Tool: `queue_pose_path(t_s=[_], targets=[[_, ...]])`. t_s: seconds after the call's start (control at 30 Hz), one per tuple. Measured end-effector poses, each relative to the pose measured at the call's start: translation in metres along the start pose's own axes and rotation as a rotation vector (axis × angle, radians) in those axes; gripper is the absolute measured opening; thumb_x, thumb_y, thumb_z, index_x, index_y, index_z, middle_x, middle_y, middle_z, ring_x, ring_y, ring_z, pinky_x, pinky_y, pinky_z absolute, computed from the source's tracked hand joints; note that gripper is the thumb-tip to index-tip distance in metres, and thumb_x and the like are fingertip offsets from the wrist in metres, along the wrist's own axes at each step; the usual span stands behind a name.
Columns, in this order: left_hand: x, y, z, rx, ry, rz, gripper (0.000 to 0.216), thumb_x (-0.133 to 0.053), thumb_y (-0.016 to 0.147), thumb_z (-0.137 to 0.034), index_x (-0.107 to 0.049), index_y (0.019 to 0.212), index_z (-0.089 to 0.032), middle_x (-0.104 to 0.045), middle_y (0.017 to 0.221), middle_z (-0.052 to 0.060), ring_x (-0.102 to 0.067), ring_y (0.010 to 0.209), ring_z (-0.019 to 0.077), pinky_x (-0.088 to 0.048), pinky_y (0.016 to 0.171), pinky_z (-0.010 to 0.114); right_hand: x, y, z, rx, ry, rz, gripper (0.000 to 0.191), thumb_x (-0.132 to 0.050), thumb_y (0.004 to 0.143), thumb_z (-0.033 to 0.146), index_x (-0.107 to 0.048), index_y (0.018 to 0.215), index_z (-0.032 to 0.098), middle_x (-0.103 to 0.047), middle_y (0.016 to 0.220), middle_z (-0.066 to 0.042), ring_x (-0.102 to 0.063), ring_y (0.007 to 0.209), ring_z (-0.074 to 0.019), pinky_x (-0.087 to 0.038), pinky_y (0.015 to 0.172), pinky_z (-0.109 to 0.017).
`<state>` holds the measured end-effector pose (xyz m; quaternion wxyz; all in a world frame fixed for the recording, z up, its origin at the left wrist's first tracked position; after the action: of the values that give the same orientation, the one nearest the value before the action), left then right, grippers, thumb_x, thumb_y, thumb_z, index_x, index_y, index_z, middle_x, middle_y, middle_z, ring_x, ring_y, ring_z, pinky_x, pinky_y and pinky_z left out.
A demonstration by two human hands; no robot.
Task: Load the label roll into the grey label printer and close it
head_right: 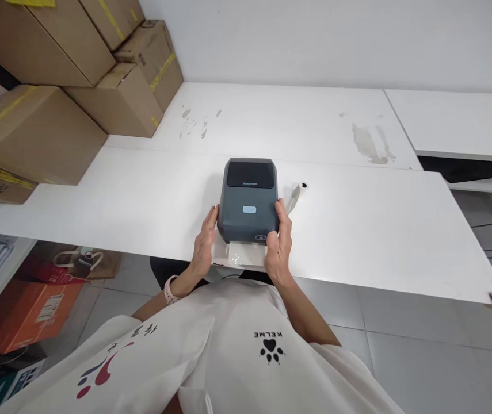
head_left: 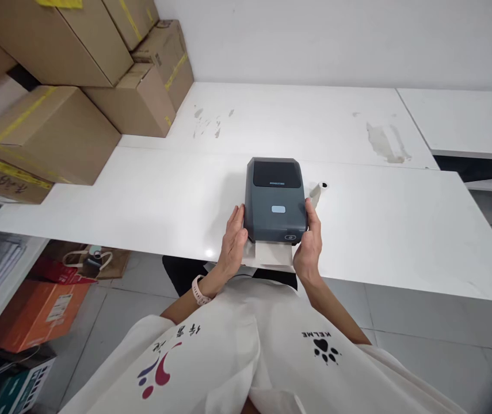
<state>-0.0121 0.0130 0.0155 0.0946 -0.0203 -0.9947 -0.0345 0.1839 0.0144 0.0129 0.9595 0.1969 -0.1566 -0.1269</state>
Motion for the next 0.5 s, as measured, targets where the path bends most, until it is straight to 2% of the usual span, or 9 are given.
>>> queue_pose_path(t_s=[0.1,0.2,0.27,0.37,0.43,0.5], targets=[[0.006,0.018,-0.014,-0.102,-0.058,-0.010,0.059,-0.027,0.106,-0.057,-0.039,0.159,-0.036,-0.033,0.172,-0.002,-0.024,0.162,0.0232,-0.022,0.134,0.045,0.007,0.026,0.005,0.075,0.148,-0.013,0.064,-0.029,0.103,0.067,-0.030,0.162,0.040,-0.040,0.167,-0.002,-0.035,0.157,-0.0320,-0.033,0.125,-0.062],[0.011,0.045,-0.022,-0.172,-0.080,-0.080,0.054,-0.035,0.105,-0.054,-0.048,0.153,-0.032,-0.047,0.164,0.002,-0.038,0.155,0.0244,-0.034,0.127,0.044,0.006,0.071,0.019,0.246,0.083,-0.012,0.069,-0.032,0.101,0.071,-0.020,0.163,0.045,-0.040,0.164,-0.002,-0.036,0.156,-0.0334,-0.031,0.125,-0.065],[0.013,0.063,-0.021,-0.121,0.022,-0.146,0.051,-0.047,0.101,-0.050,-0.054,0.148,-0.030,-0.053,0.158,0.007,-0.046,0.148,0.0265,-0.043,0.118,0.043,0.001,0.109,0.028,0.334,0.001,-0.014,0.071,-0.028,0.101,0.071,-0.010,0.165,0.046,-0.035,0.166,-0.002,-0.036,0.155,-0.0333,-0.033,0.124,-0.065],[0.009,0.081,-0.014,0.032,0.291,-0.109,0.056,-0.056,0.095,-0.041,-0.053,0.148,-0.023,-0.060,0.145,0.014,-0.056,0.132,0.0294,-0.051,0.102,0.041,-0.008,0.167,0.035,0.404,-0.063,-0.013,0.072,-0.022,0.102,0.072,0.002,0.165,0.046,-0.019,0.172,0.000,-0.033,0.157,-0.0331,-0.034,0.124,-0.062],[0.007,0.089,-0.011,0.133,0.450,-0.039,0.061,-0.056,0.092,-0.037,-0.051,0.150,-0.019,-0.068,0.126,0.014,-0.063,0.114,0.0291,-0.052,0.090,0.040,-0.013,0.202,0.034,0.407,-0.089,-0.009,0.073,-0.021,0.101,0.074,0.001,0.165,0.045,-0.015,0.173,0.001,-0.026,0.160,-0.0318,-0.032,0.126,-0.058],[0.005,0.096,-0.010,0.213,0.543,0.034,0.064,-0.055,0.090,-0.036,-0.049,0.151,-0.017,-0.072,0.108,0.012,-0.066,0.098,0.0278,-0.050,0.081,0.038,-0.016,0.228,0.031,0.352,-0.119,0.003,0.074,-0.023,0.101,0.074,-0.005,0.165,0.041,-0.018,0.173,0.000,-0.021,0.162,-0.0282,-0.028,0.129,-0.054]])
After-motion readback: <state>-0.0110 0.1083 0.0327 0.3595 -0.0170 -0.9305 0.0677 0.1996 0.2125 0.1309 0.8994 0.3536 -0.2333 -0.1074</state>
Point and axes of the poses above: each hand's wrist, its own y-axis towards the middle knuckle, its own x-axis out of the back of the hand, z = x × y, the point moved 4 cm from there along y, towards the middle knuckle
